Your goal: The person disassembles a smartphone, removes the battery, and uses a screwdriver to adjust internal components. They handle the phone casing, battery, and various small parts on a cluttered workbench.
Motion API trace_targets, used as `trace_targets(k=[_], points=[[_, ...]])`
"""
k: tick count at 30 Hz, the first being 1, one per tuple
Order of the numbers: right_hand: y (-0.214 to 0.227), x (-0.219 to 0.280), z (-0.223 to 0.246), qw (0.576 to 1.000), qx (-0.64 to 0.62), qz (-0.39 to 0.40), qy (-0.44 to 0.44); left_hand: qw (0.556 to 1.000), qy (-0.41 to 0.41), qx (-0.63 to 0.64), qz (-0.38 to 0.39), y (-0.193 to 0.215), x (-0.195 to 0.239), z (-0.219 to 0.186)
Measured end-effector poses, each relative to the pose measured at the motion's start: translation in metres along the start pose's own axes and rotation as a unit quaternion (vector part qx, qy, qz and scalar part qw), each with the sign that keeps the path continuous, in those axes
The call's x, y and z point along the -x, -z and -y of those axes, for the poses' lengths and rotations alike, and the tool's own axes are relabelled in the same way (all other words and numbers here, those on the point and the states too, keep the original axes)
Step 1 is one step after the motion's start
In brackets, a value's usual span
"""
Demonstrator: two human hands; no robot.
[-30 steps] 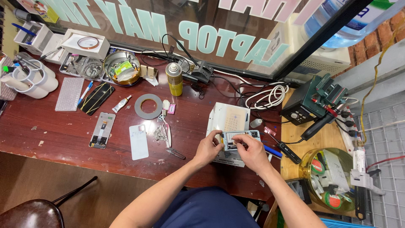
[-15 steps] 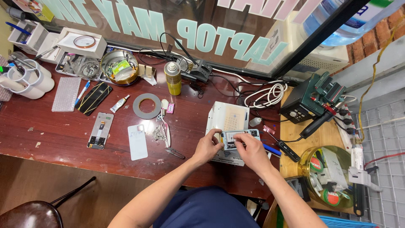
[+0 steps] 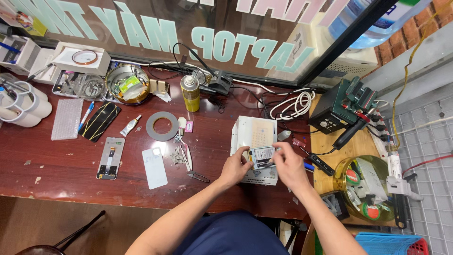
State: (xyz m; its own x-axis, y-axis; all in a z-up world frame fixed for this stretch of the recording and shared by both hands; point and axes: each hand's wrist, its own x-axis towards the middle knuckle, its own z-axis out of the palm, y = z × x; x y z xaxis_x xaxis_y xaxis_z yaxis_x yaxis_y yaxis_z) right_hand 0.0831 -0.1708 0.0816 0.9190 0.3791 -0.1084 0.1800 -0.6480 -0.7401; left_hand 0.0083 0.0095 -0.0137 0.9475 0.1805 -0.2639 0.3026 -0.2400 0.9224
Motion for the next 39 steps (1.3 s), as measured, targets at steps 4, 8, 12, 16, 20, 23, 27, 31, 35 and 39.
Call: trace_targets(k=[4, 8, 12, 16, 20, 23, 27, 31, 35, 39], points=[[0.004, -0.03, -0.071, 0.994, -0.019, -0.104, -0.017, 0.999, 0.032, -0.004, 0.017, 0.0, -0.003, -0.004], [-0.003, -0.048, -0.135, 0.99, 0.098, -0.099, -0.03, 0.999, 0.017, -0.021, 0.019, -0.001, -0.006, -0.005], [-0.016, -0.049, -0.154, 0.985, 0.1, -0.012, -0.14, 0.999, 0.043, -0.011, 0.014, 0.001, -0.006, -0.005], [-0.001, -0.054, -0.137, 0.97, -0.111, 0.033, -0.215, 0.998, 0.058, 0.009, 0.002, -0.002, -0.003, -0.014], [0.034, -0.05, -0.104, 0.904, -0.265, 0.158, -0.295, 0.994, 0.101, 0.05, 0.005, 0.001, 0.003, -0.026], [0.055, -0.047, -0.082, 0.919, -0.28, 0.121, -0.249, 0.995, 0.096, 0.011, -0.027, -0.001, 0.004, -0.028], [0.063, -0.052, -0.064, 0.989, -0.147, -0.019, -0.03, 0.988, 0.045, -0.099, -0.106, -0.015, -0.001, -0.015], [0.056, -0.06, -0.061, 0.99, -0.144, 0.0, -0.002, 0.971, -0.035, -0.06, -0.227, -0.028, -0.028, 0.005], [0.046, -0.045, -0.069, 0.978, -0.184, 0.052, -0.082, 0.972, 0.055, 0.129, -0.188, -0.026, -0.058, 0.023], [0.044, -0.031, -0.08, 0.95, -0.259, 0.093, -0.15, 0.954, 0.157, 0.232, -0.105, -0.018, -0.066, 0.026]])
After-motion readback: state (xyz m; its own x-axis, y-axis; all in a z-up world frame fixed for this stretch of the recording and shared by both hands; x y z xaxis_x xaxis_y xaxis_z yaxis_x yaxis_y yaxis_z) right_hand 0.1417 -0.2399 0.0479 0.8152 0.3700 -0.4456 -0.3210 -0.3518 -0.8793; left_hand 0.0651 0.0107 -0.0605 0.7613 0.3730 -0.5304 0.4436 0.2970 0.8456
